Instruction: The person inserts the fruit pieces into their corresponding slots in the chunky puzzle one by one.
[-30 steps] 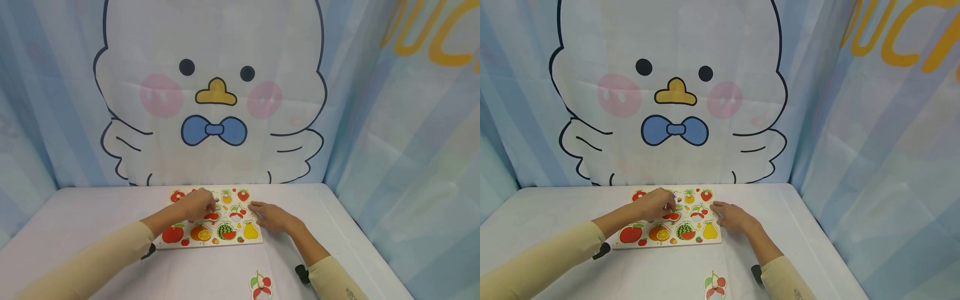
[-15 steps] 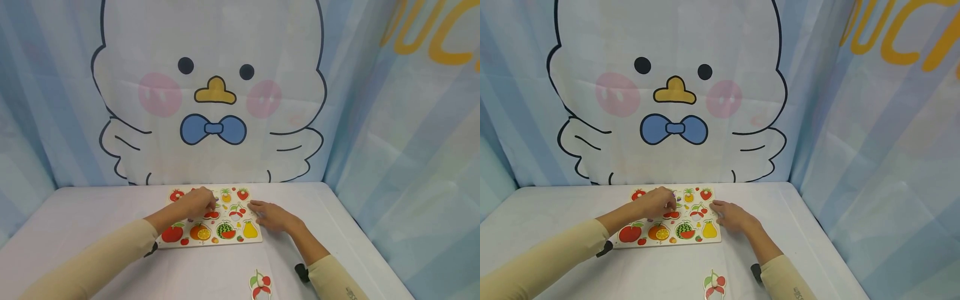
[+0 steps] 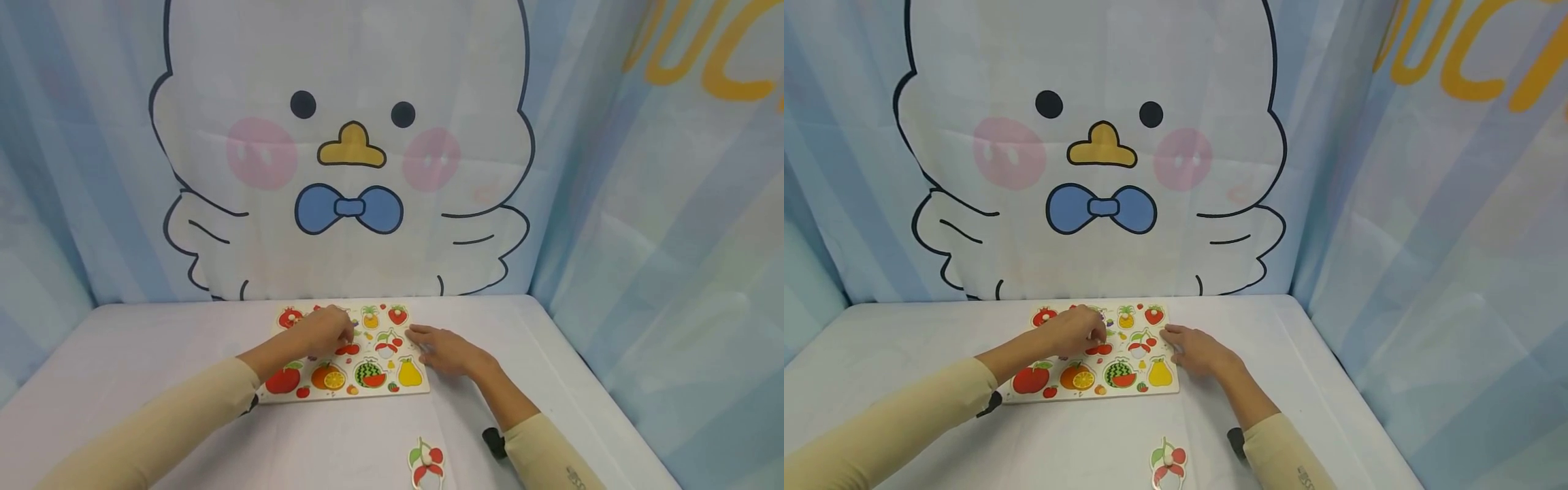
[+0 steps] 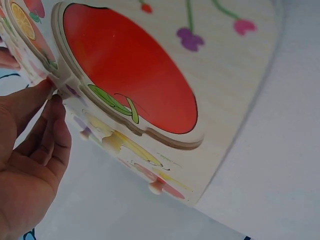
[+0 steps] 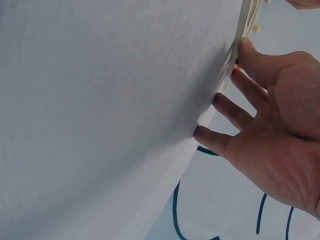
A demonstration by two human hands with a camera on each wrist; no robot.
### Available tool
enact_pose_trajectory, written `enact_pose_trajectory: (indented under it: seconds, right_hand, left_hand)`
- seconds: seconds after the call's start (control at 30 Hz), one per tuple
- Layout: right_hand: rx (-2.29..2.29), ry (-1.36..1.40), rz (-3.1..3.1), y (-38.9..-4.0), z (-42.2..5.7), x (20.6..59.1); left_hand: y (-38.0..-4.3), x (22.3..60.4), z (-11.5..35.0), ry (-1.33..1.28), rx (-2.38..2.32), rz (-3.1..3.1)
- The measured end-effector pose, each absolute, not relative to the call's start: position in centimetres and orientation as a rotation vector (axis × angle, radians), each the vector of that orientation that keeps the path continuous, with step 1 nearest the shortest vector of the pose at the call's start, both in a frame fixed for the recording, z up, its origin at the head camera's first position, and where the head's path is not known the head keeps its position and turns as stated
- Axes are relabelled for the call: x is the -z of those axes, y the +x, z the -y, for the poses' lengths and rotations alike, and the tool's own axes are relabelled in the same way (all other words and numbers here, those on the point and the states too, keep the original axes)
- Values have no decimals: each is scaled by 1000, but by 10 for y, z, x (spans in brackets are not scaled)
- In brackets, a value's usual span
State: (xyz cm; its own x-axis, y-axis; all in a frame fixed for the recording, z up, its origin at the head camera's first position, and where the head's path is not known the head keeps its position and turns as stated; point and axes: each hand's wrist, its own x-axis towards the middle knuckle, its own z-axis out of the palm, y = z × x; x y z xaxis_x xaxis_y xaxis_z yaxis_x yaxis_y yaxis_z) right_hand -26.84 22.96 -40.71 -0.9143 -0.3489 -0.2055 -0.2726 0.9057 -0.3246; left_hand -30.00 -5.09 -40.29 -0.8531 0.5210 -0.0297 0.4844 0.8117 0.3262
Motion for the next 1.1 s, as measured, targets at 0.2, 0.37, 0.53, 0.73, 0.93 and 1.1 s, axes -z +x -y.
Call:
enact_pose_trajectory:
  seconds: [0.2,0.37,0.53,0.73,0.93,1.1]
  right_hand:
    - [418,-469,-2809,-270,-230,406]
    - [412,-492,-2809,-272,-231,407]
    - [408,-487,-2807,-272,-231,408]
    - [412,-494,-2806,-270,-229,404]
    - [408,-479,-2811,-269,-228,401]
    - [422,-466,-2813,-268,-228,405]
  left_hand:
    - [-298,404,53,799,-481,-2887]
    - [-297,405,55,831,-463,-2903]
    - [-297,407,55,880,-432,-2904]
    - [-295,410,55,880,-379,-2934]
    - [-291,411,54,896,-339,-2971]
    - [-285,409,53,878,-261,-2954]
